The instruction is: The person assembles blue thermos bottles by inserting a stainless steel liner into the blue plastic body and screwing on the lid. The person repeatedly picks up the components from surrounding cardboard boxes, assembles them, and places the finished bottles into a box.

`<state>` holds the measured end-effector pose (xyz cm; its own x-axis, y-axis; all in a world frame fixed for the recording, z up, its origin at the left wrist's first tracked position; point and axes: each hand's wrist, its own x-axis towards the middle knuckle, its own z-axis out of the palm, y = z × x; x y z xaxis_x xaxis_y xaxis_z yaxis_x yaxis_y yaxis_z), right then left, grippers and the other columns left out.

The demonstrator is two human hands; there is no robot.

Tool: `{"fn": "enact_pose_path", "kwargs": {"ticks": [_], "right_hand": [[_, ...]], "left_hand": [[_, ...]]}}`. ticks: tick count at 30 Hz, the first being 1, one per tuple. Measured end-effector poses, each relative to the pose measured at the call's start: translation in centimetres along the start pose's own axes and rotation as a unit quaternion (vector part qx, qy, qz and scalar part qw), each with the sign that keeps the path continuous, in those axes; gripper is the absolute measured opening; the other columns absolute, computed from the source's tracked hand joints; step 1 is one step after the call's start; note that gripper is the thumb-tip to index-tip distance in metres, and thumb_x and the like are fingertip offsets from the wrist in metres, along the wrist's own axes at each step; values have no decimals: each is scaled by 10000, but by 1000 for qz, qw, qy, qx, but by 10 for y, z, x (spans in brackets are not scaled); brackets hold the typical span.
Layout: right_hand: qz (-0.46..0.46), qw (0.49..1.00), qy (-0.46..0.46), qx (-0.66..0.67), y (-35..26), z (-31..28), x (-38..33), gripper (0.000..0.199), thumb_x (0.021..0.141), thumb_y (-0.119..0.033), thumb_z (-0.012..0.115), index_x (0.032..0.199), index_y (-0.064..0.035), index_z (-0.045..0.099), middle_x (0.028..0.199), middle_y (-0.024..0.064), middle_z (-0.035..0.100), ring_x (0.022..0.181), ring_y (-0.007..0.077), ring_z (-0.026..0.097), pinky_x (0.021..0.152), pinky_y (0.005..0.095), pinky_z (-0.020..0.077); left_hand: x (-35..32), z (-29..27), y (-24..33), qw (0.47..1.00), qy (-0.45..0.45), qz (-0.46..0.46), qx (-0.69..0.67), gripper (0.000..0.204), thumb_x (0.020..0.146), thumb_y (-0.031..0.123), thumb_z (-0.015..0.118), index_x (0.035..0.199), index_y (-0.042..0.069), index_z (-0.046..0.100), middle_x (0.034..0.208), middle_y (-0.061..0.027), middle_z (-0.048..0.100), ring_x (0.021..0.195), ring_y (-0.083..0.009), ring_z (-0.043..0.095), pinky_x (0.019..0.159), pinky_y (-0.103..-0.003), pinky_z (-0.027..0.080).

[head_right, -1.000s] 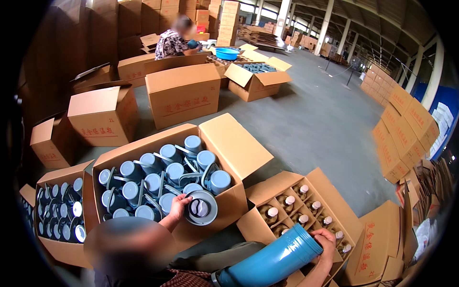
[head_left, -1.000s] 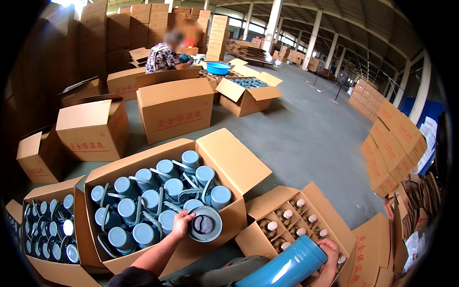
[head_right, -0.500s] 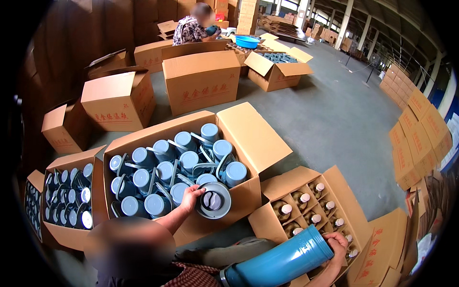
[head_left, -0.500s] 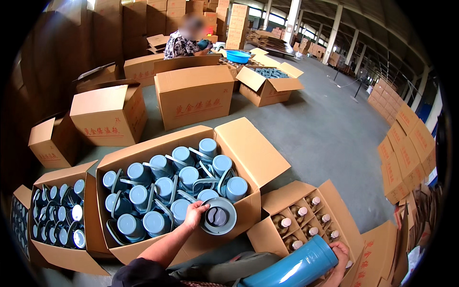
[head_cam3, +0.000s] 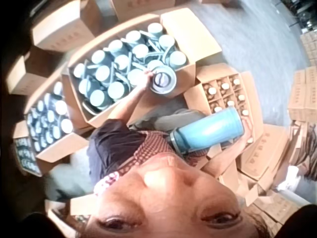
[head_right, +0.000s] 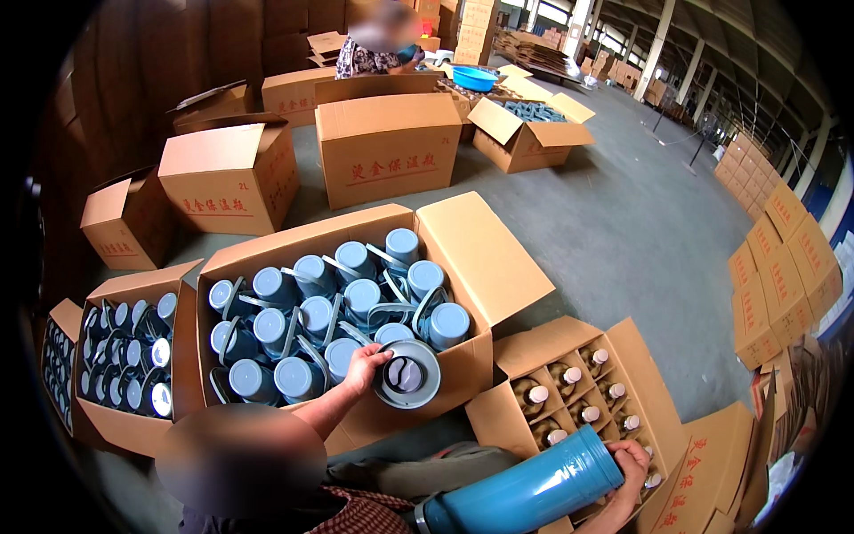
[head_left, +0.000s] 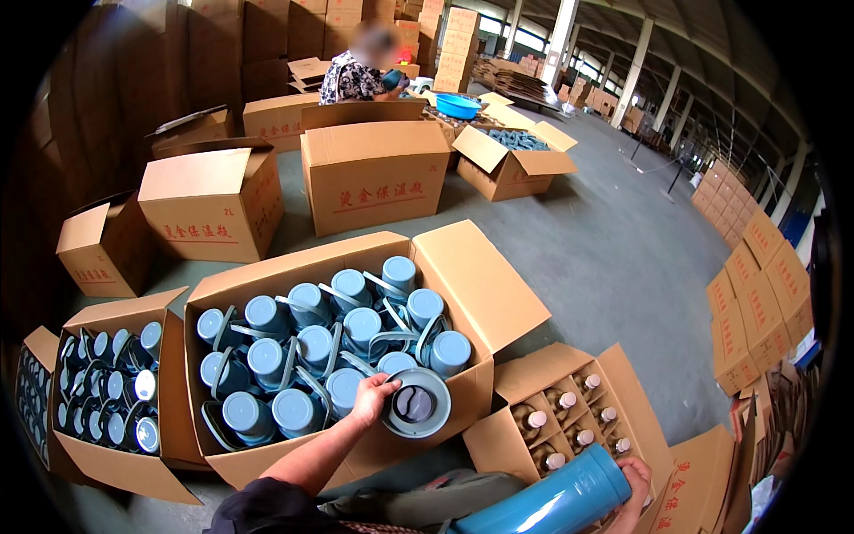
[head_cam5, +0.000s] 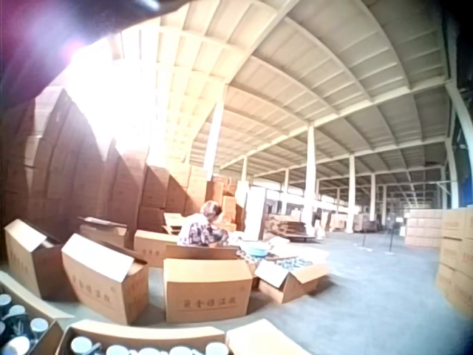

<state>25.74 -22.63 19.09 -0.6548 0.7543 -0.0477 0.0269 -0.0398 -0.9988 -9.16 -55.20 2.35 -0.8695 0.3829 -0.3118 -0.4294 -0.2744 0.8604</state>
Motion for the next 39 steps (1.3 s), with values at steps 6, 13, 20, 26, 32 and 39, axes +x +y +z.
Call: {"fn": "enact_pose_path", "kwargs": {"ticks": [6,13,20,26,32,39], "right_hand": [[-7,999,25,20,0,6,-3,158,750,-102,548,782,39,611,759,125,650,657,184,609,650,277,503],[10,1000,-1,18,-4,3,-4,163,748,-110,550,792,35,611,789,121,647,689,180,601,658,282,490],[-8,1000,-9,-7,0,-3,0,175,743,-136,593,789,30,620,767,111,649,679,169,608,670,263,491],[-29,999,16,-21,2,6,-1,189,778,-172,566,767,15,595,713,73,627,602,126,571,574,233,458],[-16,1000,-18,7,4,-8,-1,202,740,-157,589,767,43,603,747,122,646,654,173,602,642,264,486],[-30,999,-31,-1,7,-12,3,218,753,-173,608,779,43,595,762,128,647,664,177,604,654,266,487]], "left_hand": [[2,-1,-3,1000,2,-3,-12,102,829,108,621,823,7,624,729,-27,619,631,-102,556,610,-238,452],[6,-3,-8,1000,2,-13,1,104,831,112,615,817,9,621,726,-21,614,633,-102,545,600,-228,428],[0,3,0,1000,2,3,-1,98,837,93,600,805,3,620,724,-28,621,641,-104,558,614,-237,447],[3,-2,0,1000,1,3,1,92,829,97,614,823,5,621,741,-36,628,643,-107,560,619,-241,451],[3,-1,1,1000,-1,-9,27,111,833,118,616,840,8,622,747,-33,626,653,-108,564,632,-241,457],[0,1,1,1000,-1,-4,15,118,839,117,607,849,0,623,753,-34,624,652,-109,562,629,-240,456]]}}
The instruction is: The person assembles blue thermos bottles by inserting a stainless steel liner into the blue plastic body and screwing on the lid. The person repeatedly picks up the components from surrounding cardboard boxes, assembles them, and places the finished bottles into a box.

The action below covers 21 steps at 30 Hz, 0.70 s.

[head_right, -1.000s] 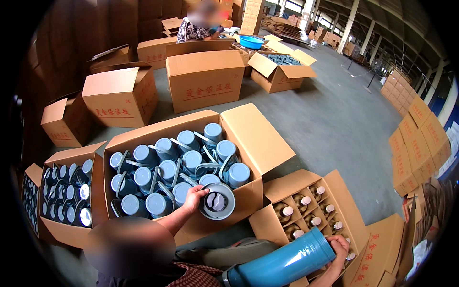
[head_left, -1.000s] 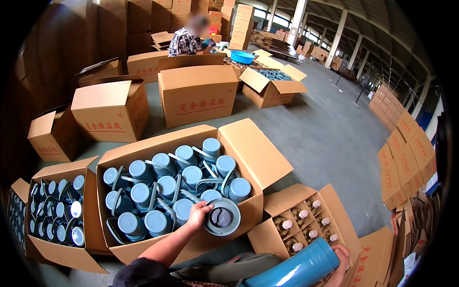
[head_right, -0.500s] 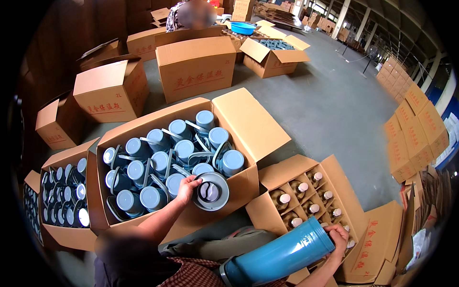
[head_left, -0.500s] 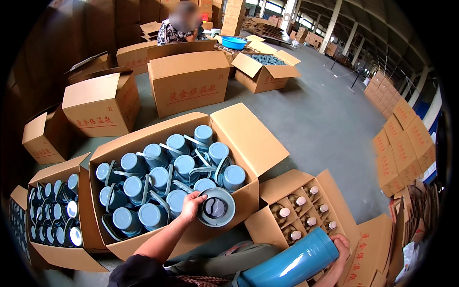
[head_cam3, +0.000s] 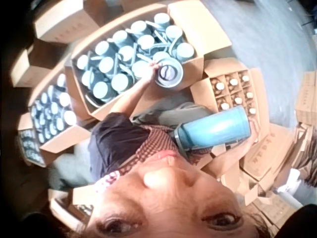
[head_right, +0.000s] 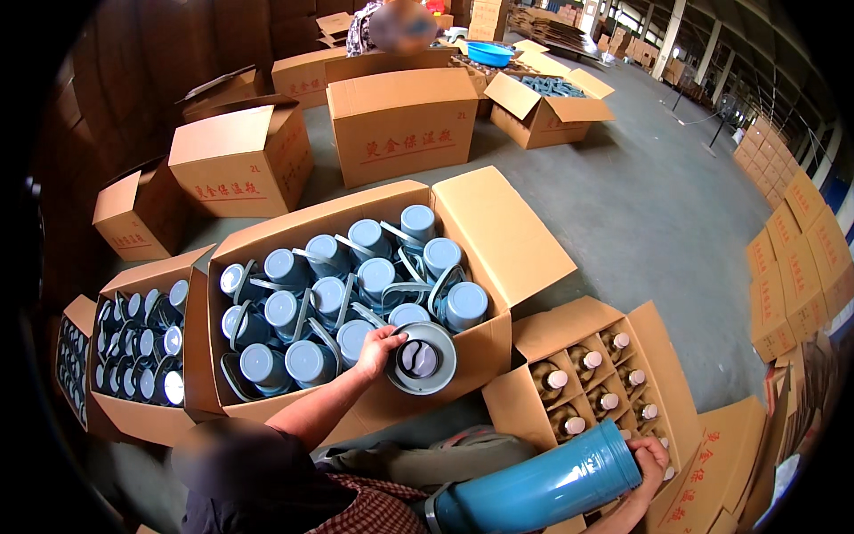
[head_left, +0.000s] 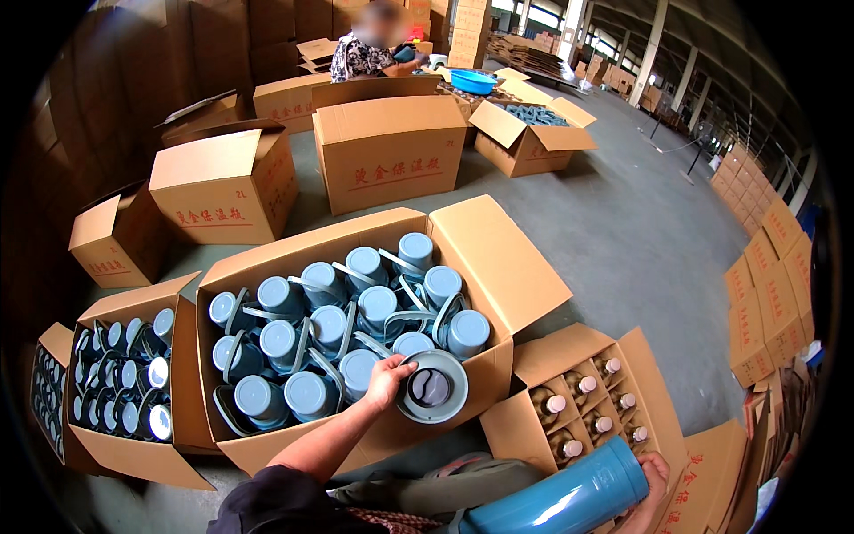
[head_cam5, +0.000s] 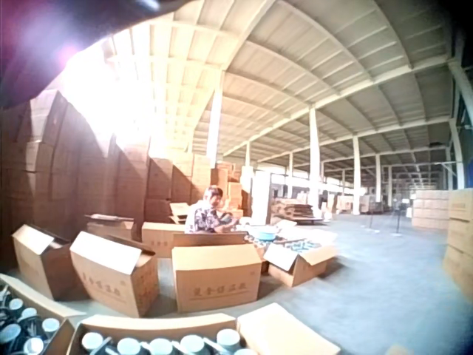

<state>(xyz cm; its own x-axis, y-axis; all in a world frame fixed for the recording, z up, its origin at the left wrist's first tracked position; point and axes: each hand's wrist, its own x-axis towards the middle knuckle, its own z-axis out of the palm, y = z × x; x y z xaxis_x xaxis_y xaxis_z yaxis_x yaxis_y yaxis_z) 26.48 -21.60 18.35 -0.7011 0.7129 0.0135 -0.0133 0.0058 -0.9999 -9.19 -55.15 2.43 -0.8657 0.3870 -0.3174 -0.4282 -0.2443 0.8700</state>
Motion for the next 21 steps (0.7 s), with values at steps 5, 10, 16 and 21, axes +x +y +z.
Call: {"fn": "enact_pose_path", "kwargs": {"ticks": [5,10,16,21], "right_hand": [[3,1000,12,18,-5,2,-6,199,762,-160,595,779,38,589,763,117,642,664,168,594,642,259,479],[22,999,23,26,-2,8,1,152,761,-110,548,783,35,586,745,96,632,647,148,580,622,247,467],[-41,995,89,-19,-5,26,0,208,799,-102,532,958,13,600,714,86,615,619,129,580,579,221,456],[-167,941,261,-135,-75,25,-7,438,833,10,447,1264,-35,515,557,-39,438,433,26,379,393,165,284]], "left_hand": [[2,2,-8,1000,1,3,-13,109,832,107,613,842,-1,622,748,-35,622,654,-110,560,622,-241,457],[2,-1,5,1000,-11,9,-23,114,835,105,607,859,-6,617,749,-40,621,640,-112,563,606,-244,461],[6,-5,-5,1000,-6,0,11,122,838,121,602,858,2,621,766,-27,622,678,-113,560,640,-250,448],[12,19,-13,990,31,52,126,137,791,145,634,865,32,613,813,-21,607,770,-118,534,720,-253,408]]}}
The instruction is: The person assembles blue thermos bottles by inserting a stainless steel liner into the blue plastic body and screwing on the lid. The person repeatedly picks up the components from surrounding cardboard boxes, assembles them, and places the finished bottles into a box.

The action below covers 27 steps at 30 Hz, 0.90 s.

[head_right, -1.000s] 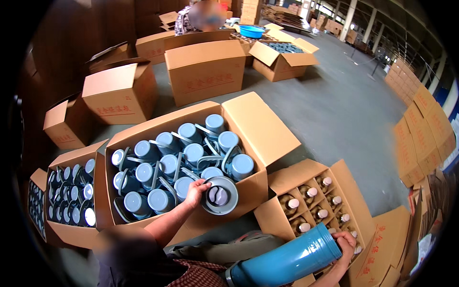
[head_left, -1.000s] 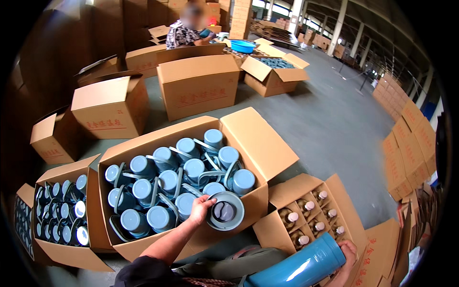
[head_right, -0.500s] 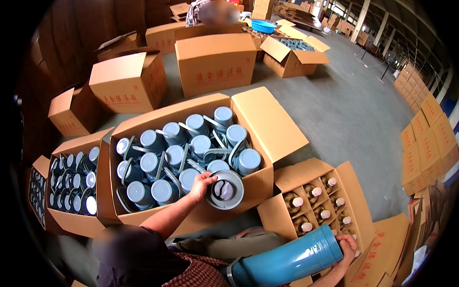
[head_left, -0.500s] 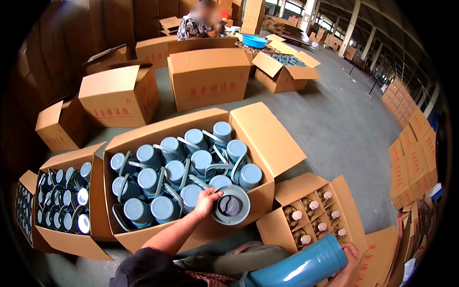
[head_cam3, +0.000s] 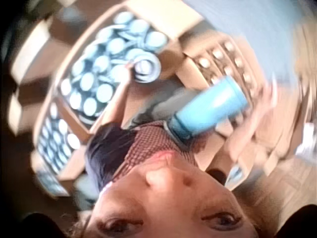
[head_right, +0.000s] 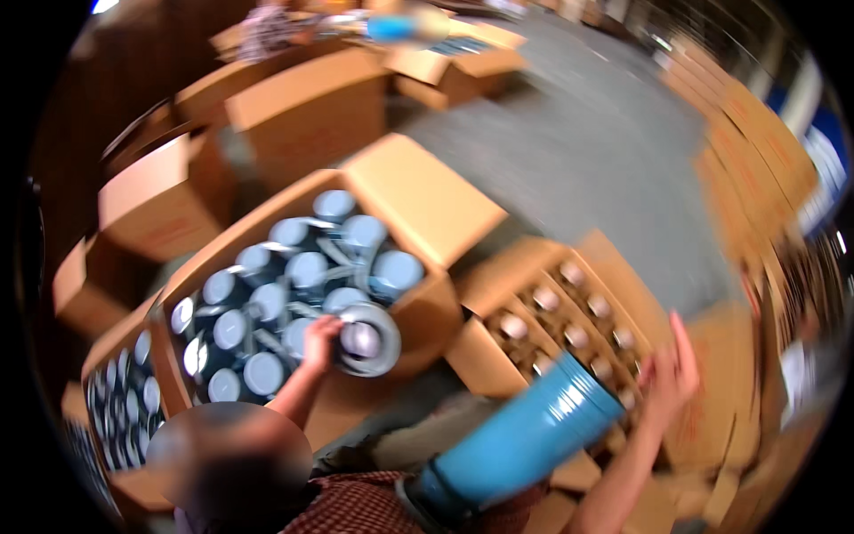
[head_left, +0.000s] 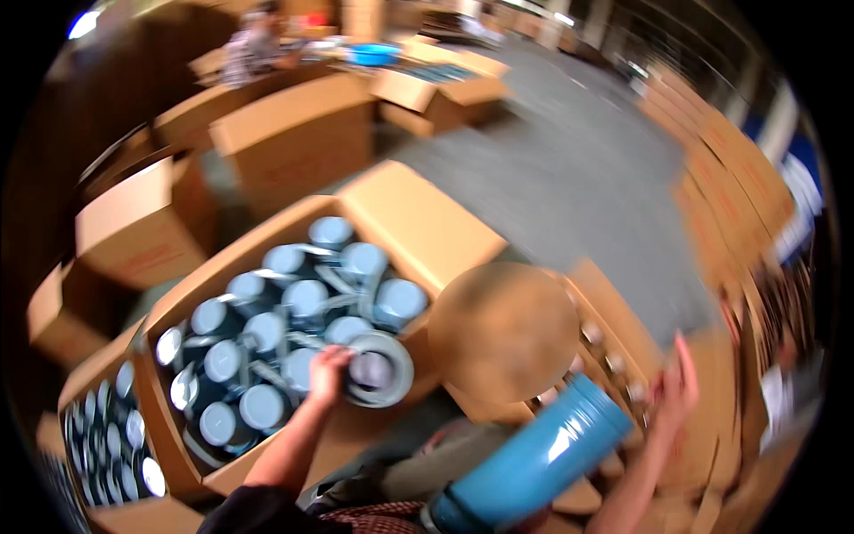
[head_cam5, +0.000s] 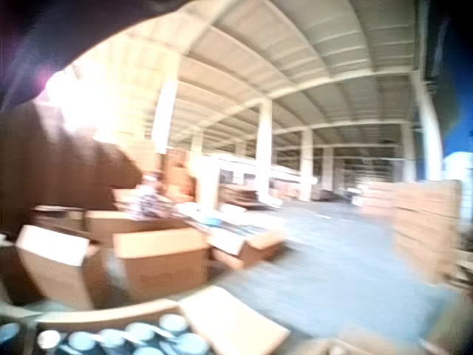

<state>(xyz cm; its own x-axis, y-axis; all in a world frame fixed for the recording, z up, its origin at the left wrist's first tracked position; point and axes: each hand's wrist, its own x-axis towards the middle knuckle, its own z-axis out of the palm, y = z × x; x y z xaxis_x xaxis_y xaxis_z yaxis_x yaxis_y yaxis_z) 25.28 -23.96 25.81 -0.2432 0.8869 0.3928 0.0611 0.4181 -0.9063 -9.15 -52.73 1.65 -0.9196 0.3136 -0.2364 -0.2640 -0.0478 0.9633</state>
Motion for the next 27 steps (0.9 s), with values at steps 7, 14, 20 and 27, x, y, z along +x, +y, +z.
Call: {"fn": "enact_pose_path", "kwargs": {"ticks": [7,14,20,27], "right_hand": [[-347,937,20,-21,-107,48,25,415,702,146,577,1104,46,611,800,57,606,589,46,524,531,170,408],[-281,957,60,-48,-107,71,24,445,707,125,593,1138,16,608,598,-76,435,502,2,335,458,161,264],[26,993,-78,-81,-13,22,14,239,762,10,599,993,27,658,623,-18,527,479,36,449,442,176,353],[80,955,-282,54,39,27,11,238,715,67,599,949,50,640,766,55,627,641,110,590,607,213,477]], "left_hand": [[-3,-38,-3,985,-65,14,-158,222,856,117,518,1008,-38,565,894,-93,626,769,-184,604,726,-306,494],[0,-44,0,995,-32,3,-94,132,795,74,562,906,12,595,789,-26,599,700,-130,548,656,-253,442],[6,-9,0,992,-19,-50,-115,78,808,93,622,824,17,611,761,-28,606,675,-117,552,637,-246,440],[-4,-26,1,993,-9,-45,-110,121,826,113,621,837,-8,620,719,-42,620,616,-118,563,585,-252,458]]}}
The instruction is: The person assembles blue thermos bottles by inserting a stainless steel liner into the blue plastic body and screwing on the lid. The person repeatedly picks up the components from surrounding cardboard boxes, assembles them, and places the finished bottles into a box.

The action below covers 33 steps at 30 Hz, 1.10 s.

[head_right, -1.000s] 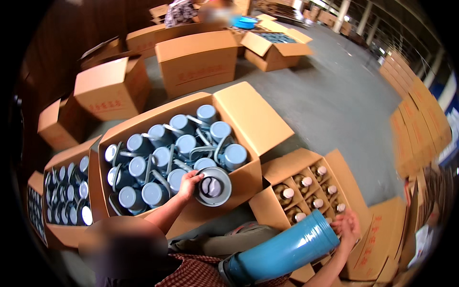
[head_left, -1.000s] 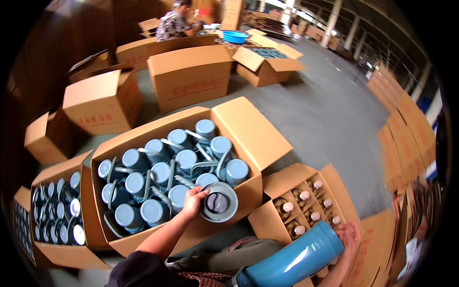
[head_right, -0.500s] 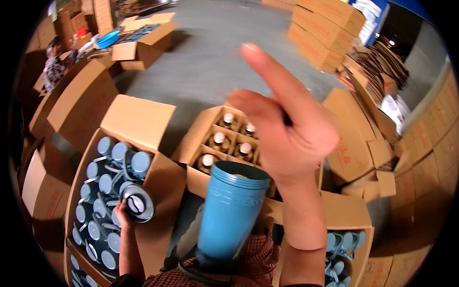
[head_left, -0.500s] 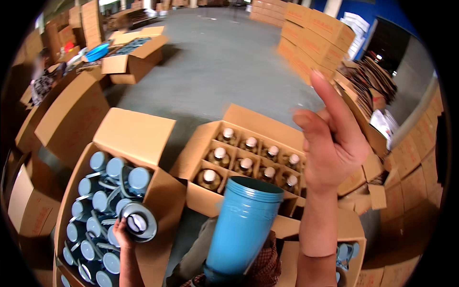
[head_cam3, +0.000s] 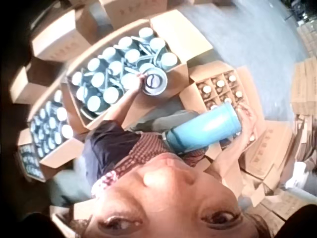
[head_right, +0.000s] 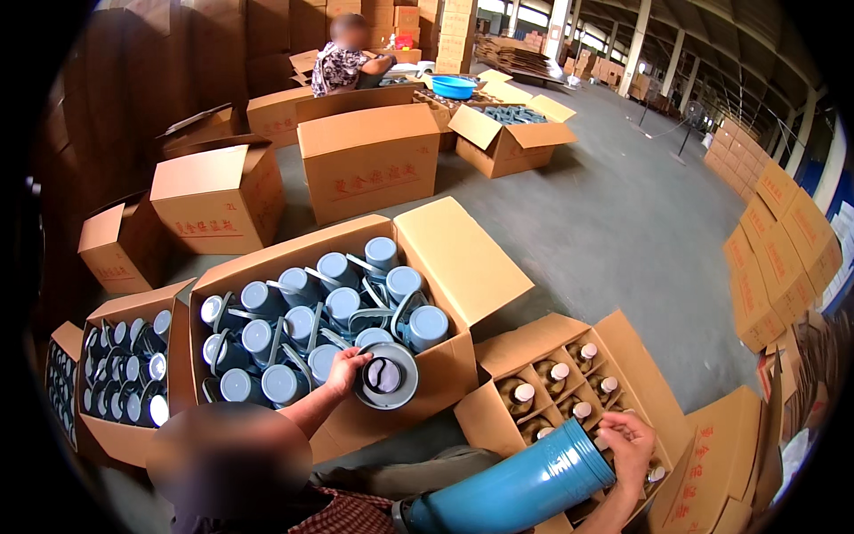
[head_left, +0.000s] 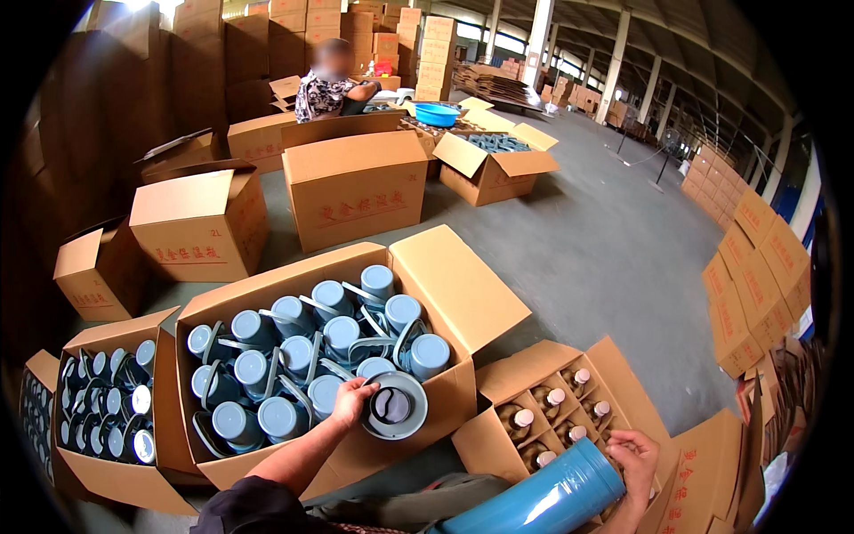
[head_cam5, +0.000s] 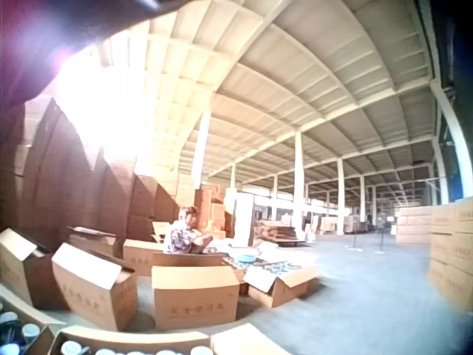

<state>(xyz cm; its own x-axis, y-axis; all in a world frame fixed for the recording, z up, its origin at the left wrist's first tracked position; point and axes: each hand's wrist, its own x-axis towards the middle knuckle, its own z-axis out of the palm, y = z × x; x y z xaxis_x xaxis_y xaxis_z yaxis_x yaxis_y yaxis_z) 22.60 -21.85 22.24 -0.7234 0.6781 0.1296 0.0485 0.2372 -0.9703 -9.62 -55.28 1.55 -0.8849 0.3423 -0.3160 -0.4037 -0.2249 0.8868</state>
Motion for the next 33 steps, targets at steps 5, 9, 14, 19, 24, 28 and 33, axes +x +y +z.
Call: {"fn": "enact_pose_path", "kwargs": {"ticks": [5,9,14,19,24,28,33], "right_hand": [[116,982,-138,51,-10,-19,-8,309,697,89,592,1005,84,611,962,168,652,861,184,636,767,276,504],[141,964,-205,89,3,-36,-13,391,709,71,613,1098,87,579,1038,154,637,922,202,625,825,303,497],[172,951,-254,43,2,-30,-4,428,708,12,675,1116,90,573,1028,129,639,929,166,607,833,280,479],[155,957,-246,2,-4,-31,-5,392,716,-18,663,1089,80,591,1000,102,646,940,158,596,820,287,476],[142,945,-276,-107,-18,-23,1,352,662,-25,630,1009,30,622,968,93,661,886,161,606,780,294,475],[-15,924,-339,-175,-30,-8,18,375,670,-101,659,1024,20,632,911,101,645,813,143,596,698,265,469],[46,997,-61,4,-6,-26,-10,307,766,-57,628,1065,10,626,1027,111,654,908,142,610,768,277,479]], "left_hand": [[1,5,-4,1000,0,4,-4,119,826,113,625,830,-6,623,719,-42,620,609,-113,559,579,-244,454],[-2,8,2,1000,-2,-9,-12,113,825,106,622,828,-8,622,721,-41,619,611,-113,559,587,-243,456],[-1,1,2,1000,2,-7,-23,102,823,98,620,822,-5,620,725,-42,621,623,-116,564,595,-245,461],[1,25,8,993,27,-28,-109,74,812,70,611,846,4,616,770,-57,636,679,-143,589,657,-254,476],[0,109,30,986,-105,50,-122,200,781,104,637,954,14,594,872,-38,629,830,-143,582,774,-277,458],[-10,190,42,968,-205,79,-124,313,782,192,658,1017,3,573,911,-49,621,833,-143,576,793,-275,454],[-39,292,28,899,-351,229,-123,519,802,414,640,1057,-32,571,945,-60,616,847,-143,561,799,-269,438]]}}
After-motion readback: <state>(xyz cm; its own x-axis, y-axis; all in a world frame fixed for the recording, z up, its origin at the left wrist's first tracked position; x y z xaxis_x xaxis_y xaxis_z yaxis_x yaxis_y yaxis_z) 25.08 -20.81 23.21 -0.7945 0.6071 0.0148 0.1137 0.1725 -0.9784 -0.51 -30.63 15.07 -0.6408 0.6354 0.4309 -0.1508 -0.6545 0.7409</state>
